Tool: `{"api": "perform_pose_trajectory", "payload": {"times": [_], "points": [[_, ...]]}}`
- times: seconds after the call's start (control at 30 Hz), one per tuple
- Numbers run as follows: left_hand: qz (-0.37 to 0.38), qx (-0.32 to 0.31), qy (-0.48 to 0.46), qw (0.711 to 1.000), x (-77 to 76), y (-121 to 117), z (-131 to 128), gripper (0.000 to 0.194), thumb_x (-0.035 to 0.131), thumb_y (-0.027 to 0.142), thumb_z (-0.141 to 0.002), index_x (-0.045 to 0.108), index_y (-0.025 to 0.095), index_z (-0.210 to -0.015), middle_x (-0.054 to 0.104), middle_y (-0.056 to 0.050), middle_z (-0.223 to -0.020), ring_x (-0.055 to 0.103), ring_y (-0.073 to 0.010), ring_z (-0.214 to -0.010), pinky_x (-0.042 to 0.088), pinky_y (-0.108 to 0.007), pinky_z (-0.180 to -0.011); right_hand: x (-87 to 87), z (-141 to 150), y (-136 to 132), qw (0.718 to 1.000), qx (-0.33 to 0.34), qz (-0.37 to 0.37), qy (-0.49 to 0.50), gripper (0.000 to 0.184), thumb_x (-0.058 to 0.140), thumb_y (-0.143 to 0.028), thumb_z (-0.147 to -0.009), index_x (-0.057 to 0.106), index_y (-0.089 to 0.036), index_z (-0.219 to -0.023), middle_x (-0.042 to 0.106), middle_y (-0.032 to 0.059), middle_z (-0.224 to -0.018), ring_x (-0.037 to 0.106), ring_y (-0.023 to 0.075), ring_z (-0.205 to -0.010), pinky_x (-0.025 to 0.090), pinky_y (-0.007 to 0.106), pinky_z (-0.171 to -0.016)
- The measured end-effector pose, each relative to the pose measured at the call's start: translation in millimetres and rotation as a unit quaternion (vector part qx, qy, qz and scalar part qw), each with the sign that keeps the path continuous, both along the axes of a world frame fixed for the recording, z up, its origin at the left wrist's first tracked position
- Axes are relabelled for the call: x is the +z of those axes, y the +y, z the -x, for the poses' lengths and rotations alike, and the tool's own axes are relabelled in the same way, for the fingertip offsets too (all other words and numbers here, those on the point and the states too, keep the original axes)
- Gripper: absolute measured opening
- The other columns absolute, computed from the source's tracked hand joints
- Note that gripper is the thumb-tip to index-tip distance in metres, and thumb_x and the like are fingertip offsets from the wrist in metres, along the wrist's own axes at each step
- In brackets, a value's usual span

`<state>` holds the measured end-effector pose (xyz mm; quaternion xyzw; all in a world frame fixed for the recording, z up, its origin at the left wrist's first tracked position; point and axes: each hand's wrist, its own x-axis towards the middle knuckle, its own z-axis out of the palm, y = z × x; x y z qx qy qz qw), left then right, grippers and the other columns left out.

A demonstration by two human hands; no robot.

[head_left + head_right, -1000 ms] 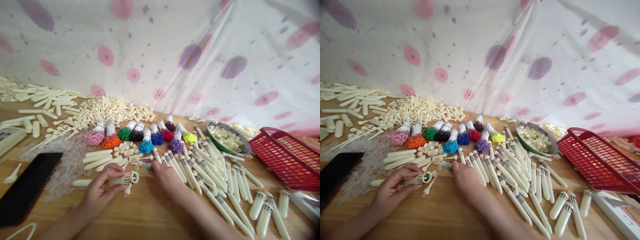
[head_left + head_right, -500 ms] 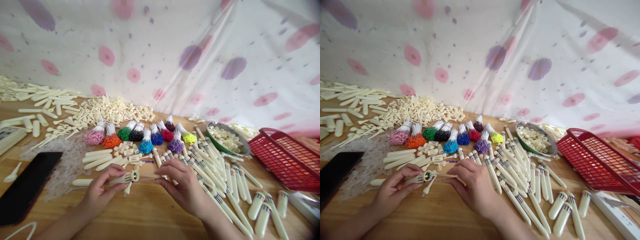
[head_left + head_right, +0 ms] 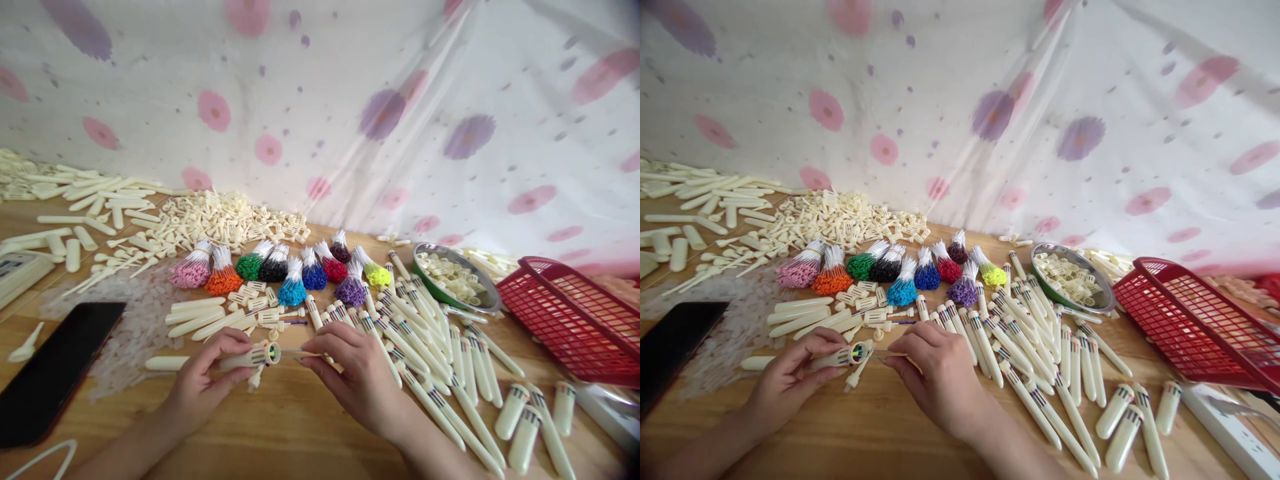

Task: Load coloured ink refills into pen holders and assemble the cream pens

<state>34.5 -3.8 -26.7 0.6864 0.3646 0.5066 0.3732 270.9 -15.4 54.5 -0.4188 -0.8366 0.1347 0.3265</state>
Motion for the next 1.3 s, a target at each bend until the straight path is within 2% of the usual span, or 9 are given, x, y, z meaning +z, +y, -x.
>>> {"api": "perform_pose_trajectory", "payload": {"times": [0.27, 0.63, 0.83, 1.0, 1.13, 1.3], "points": [[-0.013, -0.013, 0.009, 1.000, 0.4, 1.6, -0.6, 0.020, 0.064, 0.013, -0.076, 0.062, 0.023, -0.092, 0.061, -0.004, -0.090, 0.062, -0.0157, -0.086, 0.052, -0.024, -0.073, 0.0, -1.2, -0.3, 1.000, 0.006, -0.010, -0.013, 0.011, 0.052, -0.022, -0.088, 0.061, -0.018, -0.083, 0.061, 0.0028, -0.073, 0.055, 0.0124, -0.066, 0.041, 0.022, -0.059], [-0.082, 0.002, 0.054, 0.995, 2.1, 1.1, -2.3, 0.017, 0.065, 0.012, -0.074, 0.063, 0.021, -0.089, 0.064, -0.003, -0.086, 0.064, -0.0150, -0.081, 0.053, -0.024, -0.071, -3.8, 2.7, -0.6, 0.999, 0.016, -0.033, -0.015, 0.016, 0.051, -0.022, -0.089, 0.062, -0.016, -0.079, 0.060, 0.0023, -0.069, 0.055, 0.0108, -0.062, 0.041, 0.020, -0.055], [-0.097, 0.005, 0.076, 0.992, 3.7, 2.4, -0.2, 0.017, 0.064, 0.010, -0.075, 0.062, 0.021, -0.087, 0.063, -0.002, -0.087, 0.063, -0.0144, -0.081, 0.052, -0.024, -0.072, -2.8, 4.4, -3.9, 0.992, 0.039, -0.111, -0.040, 0.013, 0.051, -0.014, -0.088, 0.062, -0.012, -0.081, 0.060, 0.0034, -0.068, 0.053, 0.0114, -0.060, 0.040, 0.022, -0.054], [-0.109, 0.007, 0.079, 0.991, 3.9, 2.3, 0.8, 0.021, 0.062, 0.006, -0.075, 0.059, 0.021, -0.089, 0.060, -0.002, -0.088, 0.061, -0.0150, -0.082, 0.050, -0.026, -0.073, -3.1, -0.4, -7.5, 0.974, 0.076, -0.188, -0.097, 0.014, 0.047, -0.010, -0.088, 0.061, -0.009, -0.092, 0.062, 0.0050, -0.074, 0.053, 0.0123, -0.062, 0.039, 0.025, -0.050], [-0.105, 0.001, 0.066, 0.992, 2.5, 1.7, -0.4, 0.022, 0.058, 0.003, -0.076, 0.055, 0.021, -0.088, 0.057, -0.002, -0.087, 0.059, -0.0144, -0.081, 0.049, -0.026, -0.072, 3.9, 0.1, -6.6, 0.957, 0.103, -0.244, -0.115, 0.015, 0.048, -0.009, -0.089, 0.062, -0.007, -0.090, 0.064, 0.0050, -0.072, 0.054, 0.0126, -0.062, 0.039, 0.025, -0.048], [-0.075, -0.017, 0.032, 0.997, -2.7, 1.8, 0.2, 0.022, 0.055, 0.003, -0.078, 0.054, 0.022, -0.090, 0.054, -0.002, -0.087, 0.057, -0.0147, -0.083, 0.048, -0.026, -0.073, 8.0, -0.3, -3.0, 0.957, 0.095, -0.238, -0.133, 0.013, 0.051, -0.011, -0.088, 0.063, -0.009, -0.091, 0.065, 0.0038, -0.072, 0.054, 0.0125, -0.063, 0.040, 0.025, -0.050]]}}
